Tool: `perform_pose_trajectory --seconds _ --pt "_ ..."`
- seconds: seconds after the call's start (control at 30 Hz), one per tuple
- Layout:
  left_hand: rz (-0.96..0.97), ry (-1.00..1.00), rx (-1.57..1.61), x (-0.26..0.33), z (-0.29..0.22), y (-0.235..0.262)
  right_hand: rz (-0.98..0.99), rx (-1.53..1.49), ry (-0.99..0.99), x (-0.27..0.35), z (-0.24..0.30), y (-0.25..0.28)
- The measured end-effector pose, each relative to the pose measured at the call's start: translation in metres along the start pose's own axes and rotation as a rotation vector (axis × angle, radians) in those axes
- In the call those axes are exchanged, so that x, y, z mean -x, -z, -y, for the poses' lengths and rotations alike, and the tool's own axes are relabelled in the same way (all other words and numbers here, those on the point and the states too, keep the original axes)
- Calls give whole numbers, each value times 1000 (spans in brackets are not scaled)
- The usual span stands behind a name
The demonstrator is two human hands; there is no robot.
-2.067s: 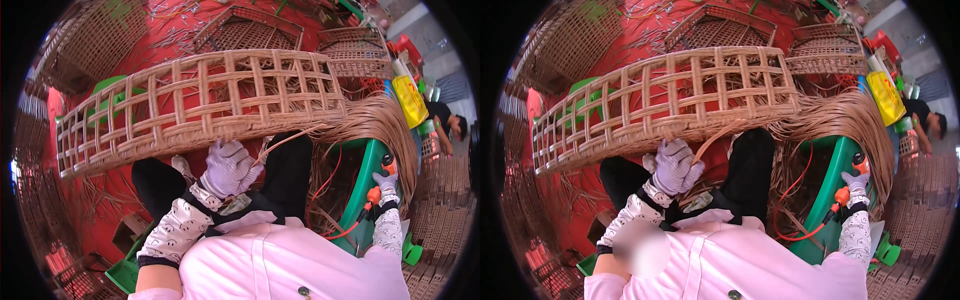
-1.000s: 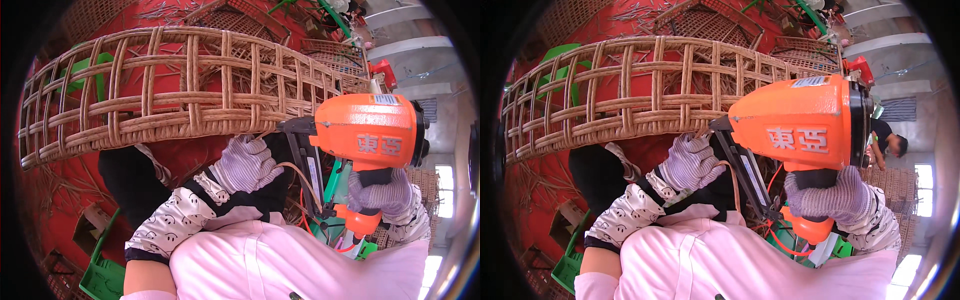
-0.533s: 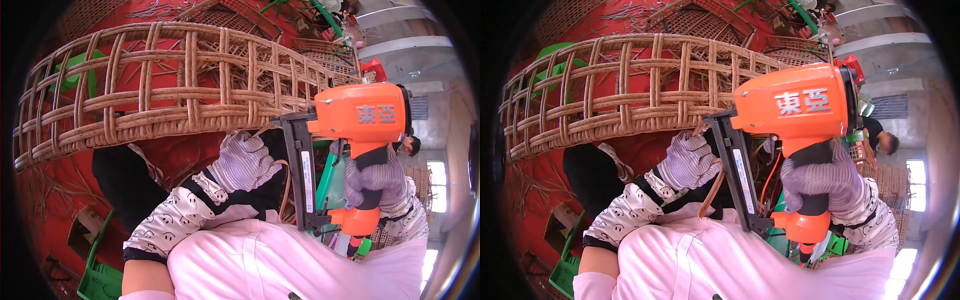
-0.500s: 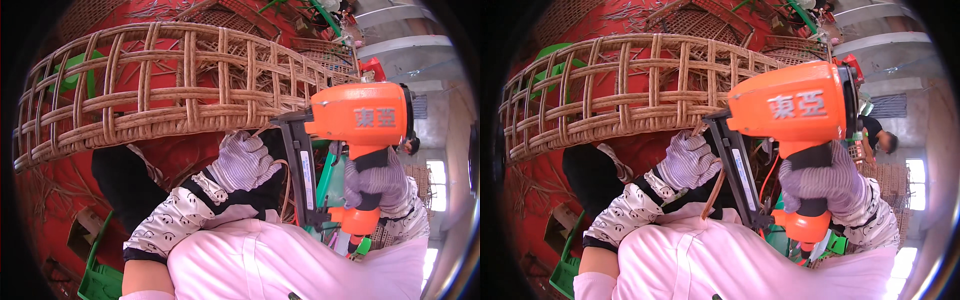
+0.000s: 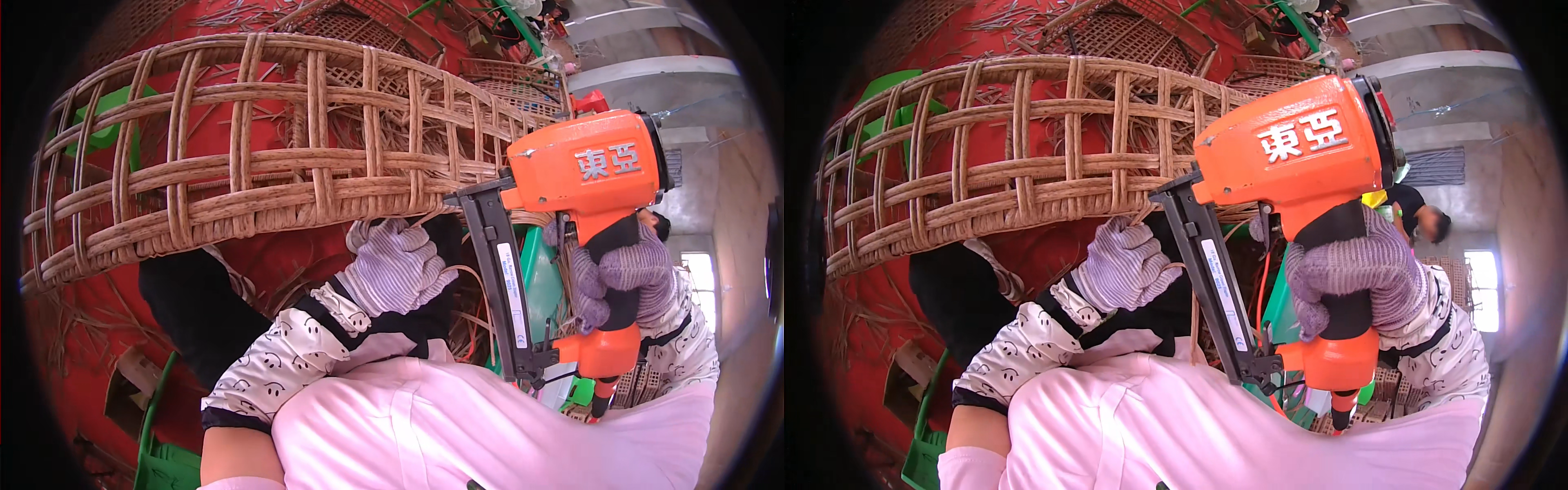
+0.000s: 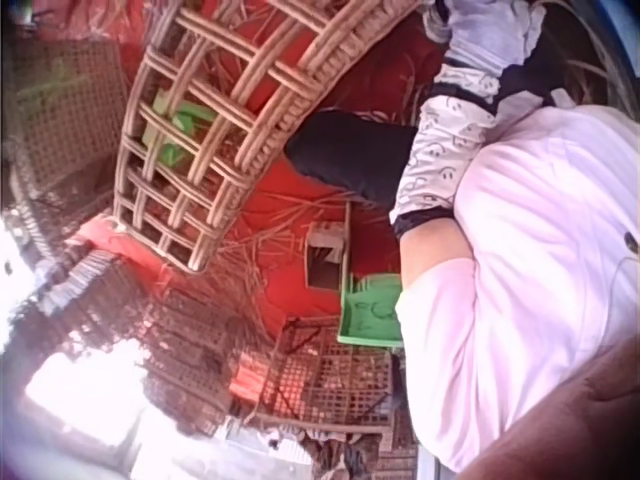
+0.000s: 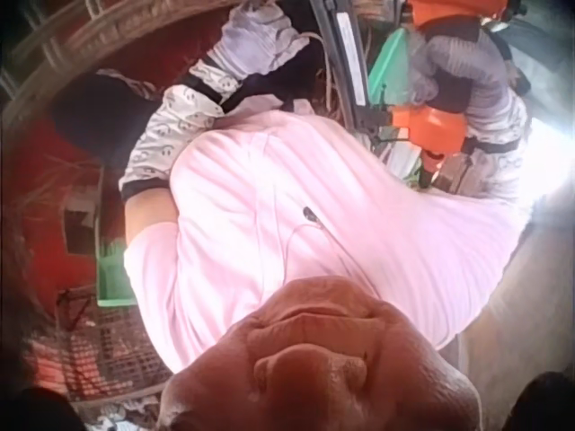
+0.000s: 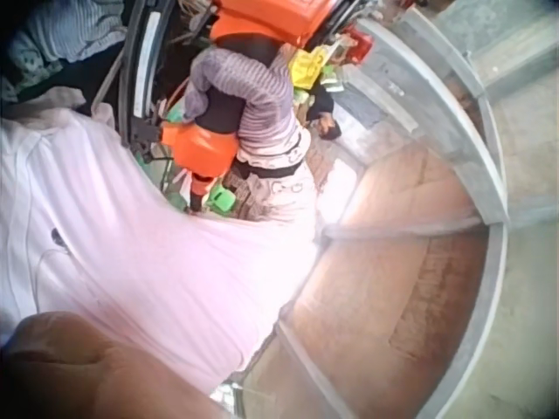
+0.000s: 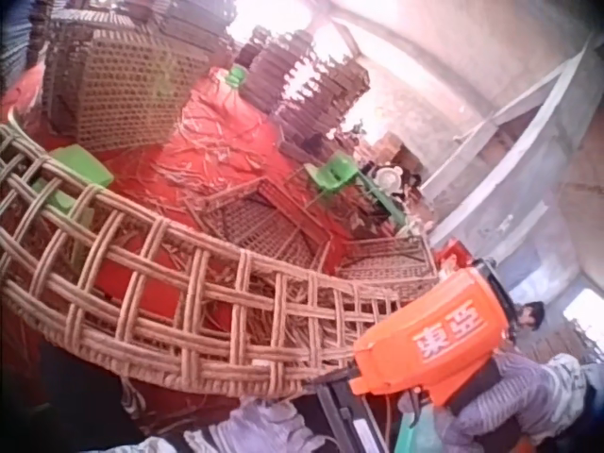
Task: The person weaves a rattan strip through the frame of a chair by hand, secures it with a pneumatic nail gun, and trims the excess with shears. After turning the chair over, they repeat the process of weaving and nailing on the other side.
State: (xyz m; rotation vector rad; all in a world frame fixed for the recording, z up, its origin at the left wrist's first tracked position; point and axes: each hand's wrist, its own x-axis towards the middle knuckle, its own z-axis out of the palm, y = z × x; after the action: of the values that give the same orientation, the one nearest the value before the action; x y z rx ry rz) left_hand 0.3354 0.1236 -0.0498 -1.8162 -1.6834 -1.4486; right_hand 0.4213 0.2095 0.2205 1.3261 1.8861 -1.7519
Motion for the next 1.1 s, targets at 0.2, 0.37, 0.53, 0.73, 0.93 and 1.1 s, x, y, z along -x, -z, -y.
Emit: perform_pose_trajectory --seconds 0.2,0.37,0.53,0.73,0.93,1.1 --pt "-65 5 9 3 0 -4 -67 233 10 4 9 -20" --pt "-15 35 2 2 -1 -4 -74 264 -23 -1 19 -20" --pt "-9 44 16 0 -4 -2 13 312 46 -3 17 -8" --pt "140 66 -145 -7 -6 10 1 312 146 -1 2 -6" --pt "204 -7 -167 0 3 13 -150 127 347 -19 -101 64" --pt "287 -173 -181 -40 -23 40 -571 2 335 -23 -225 160"
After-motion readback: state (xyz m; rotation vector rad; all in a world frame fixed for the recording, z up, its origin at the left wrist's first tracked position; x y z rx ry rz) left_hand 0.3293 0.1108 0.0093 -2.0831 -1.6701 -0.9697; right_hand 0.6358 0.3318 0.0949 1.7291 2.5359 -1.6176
